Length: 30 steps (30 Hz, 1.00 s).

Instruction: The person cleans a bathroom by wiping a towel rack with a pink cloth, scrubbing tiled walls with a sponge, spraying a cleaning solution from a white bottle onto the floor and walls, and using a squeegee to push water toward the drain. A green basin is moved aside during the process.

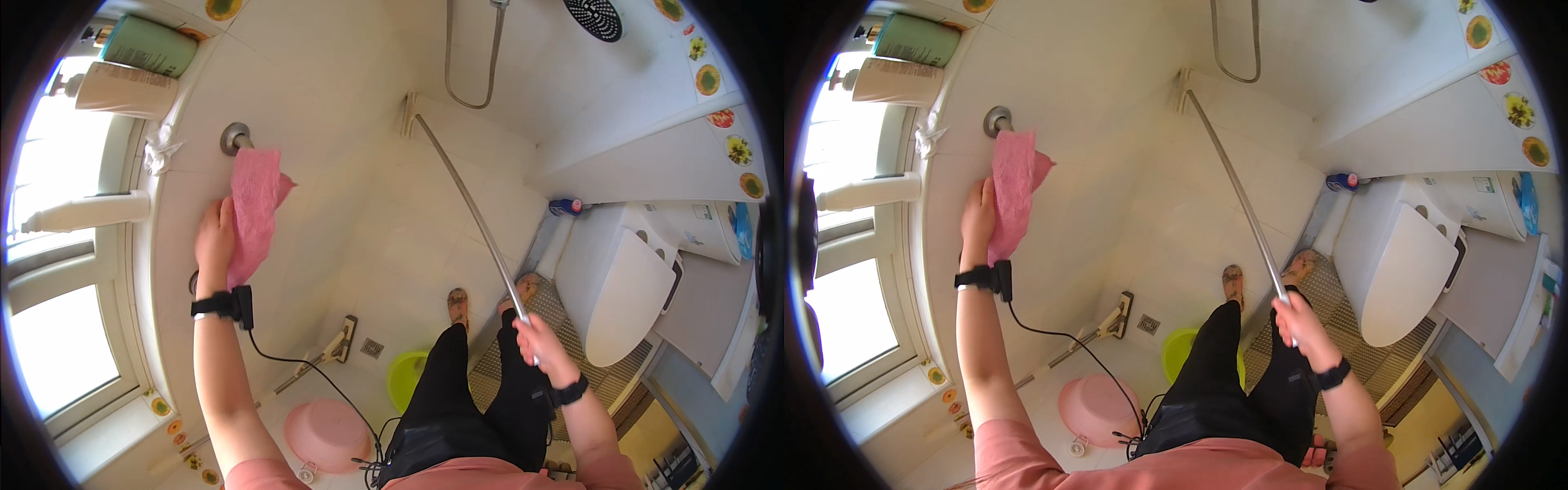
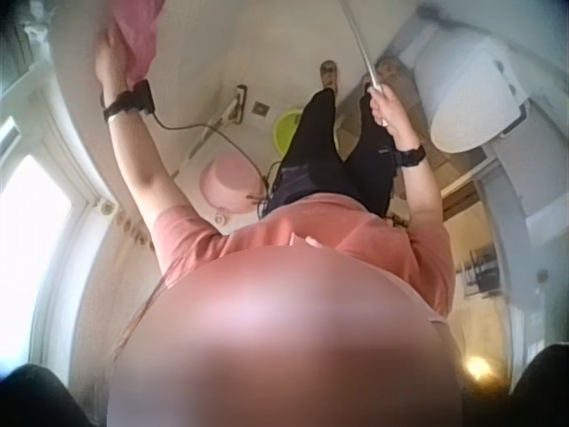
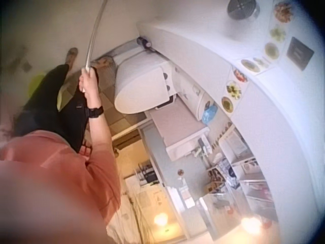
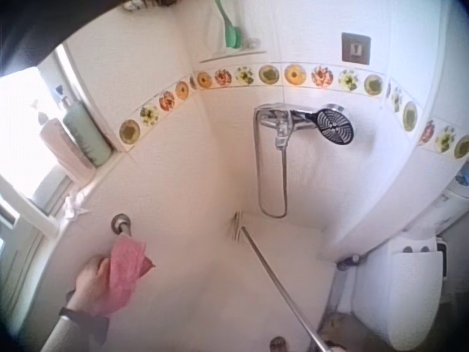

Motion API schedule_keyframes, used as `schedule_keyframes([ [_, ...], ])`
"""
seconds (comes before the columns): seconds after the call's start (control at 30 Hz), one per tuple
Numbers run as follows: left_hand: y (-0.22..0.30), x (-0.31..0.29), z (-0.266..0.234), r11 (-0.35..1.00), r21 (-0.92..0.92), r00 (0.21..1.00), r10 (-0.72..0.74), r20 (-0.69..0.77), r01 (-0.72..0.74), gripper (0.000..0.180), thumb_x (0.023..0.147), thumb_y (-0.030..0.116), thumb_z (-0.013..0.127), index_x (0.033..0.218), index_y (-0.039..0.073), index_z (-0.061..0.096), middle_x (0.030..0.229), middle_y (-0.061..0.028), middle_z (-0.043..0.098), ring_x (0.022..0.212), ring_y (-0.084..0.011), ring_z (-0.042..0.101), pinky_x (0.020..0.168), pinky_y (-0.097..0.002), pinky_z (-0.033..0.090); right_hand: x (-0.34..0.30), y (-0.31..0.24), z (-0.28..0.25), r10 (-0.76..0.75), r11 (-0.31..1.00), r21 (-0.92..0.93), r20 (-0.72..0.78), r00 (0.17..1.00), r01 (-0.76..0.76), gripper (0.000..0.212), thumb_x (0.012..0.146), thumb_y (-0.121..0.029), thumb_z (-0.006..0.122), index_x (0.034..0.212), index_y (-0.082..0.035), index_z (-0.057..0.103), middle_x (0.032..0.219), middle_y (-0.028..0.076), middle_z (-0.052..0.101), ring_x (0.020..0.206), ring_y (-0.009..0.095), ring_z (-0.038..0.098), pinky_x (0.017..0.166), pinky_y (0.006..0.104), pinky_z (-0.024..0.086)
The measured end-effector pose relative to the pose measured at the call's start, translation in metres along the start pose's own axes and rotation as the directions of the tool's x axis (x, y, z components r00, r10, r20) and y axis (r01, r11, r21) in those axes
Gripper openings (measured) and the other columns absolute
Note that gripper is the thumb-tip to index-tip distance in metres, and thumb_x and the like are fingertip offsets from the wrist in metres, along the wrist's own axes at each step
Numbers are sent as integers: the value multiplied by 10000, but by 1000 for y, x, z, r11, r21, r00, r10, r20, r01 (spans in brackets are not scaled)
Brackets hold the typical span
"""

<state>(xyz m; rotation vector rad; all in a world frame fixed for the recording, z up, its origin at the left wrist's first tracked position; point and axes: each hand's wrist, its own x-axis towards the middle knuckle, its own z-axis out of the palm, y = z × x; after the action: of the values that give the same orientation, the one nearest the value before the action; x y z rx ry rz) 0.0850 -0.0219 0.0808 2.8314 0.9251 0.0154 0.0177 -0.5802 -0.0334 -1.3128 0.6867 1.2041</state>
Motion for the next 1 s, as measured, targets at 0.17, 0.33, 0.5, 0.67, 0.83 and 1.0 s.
schedule_keyframes([
  [0.17,2,-37,-6,965,239,989,126,-79,-104,594,925,460,432,1337,34,398,1230,-215,539,1117,-367,524,905,-420,432,-64,7,2,82,994,67,77,994,-87,145,951,-246,488,940,-118,420,568,-29,378,367,57,311,309,239,293],
  [0.33,-17,-70,-9,940,341,999,9,43,-23,663,909,454,478,1367,-1,328,1276,-235,493,1149,-373,499,933,-420,422,3,-46,31,105,983,133,153,983,-125,175,945,-249,504,954,-127,380,569,-24,377,366,71,312,315,253,294],
  [0.5,-10,-93,-7,888,449,921,253,-297,-99,677,870,362,572,1384,9,311,1359,-185,431,1222,-367,428,997,-454,360,58,-64,61,118,982,126,168,979,-140,183,937,-219,514,926,-108,368,575,-7,404,366,83,349,315,257,305],
  [0.67,77,-159,37,816,133,823,568,2,-563,746,716,194,686,1368,25,365,1375,-177,401,1281,-357,345,1053,-501,277,-35,-14,64,-98,993,97,278,956,73,179,919,-154,520,923,-74,360,576,13,429,370,97,412,323,247,357],
  [0.83,172,-229,136,780,-588,558,395,729,216,674,885,357,589,1390,19,299,1231,-208,514,1158,-357,478,984,-444,379,-115,42,56,115,993,-59,286,951,-102,203,898,-75,524,958,-61,330,587,34,450,373,117,468,333,267,381],
  [1.0,216,-270,198,-32,-149,149,425,893,988,212,931,228,537,1033,48,489,874,-121,626,854,-260,631,828,-422,511,-38,27,61,83,972,-233,240,967,-26,212,892,-114,528,962,-59,336,600,22,467,384,125,479,344,265,394],
])
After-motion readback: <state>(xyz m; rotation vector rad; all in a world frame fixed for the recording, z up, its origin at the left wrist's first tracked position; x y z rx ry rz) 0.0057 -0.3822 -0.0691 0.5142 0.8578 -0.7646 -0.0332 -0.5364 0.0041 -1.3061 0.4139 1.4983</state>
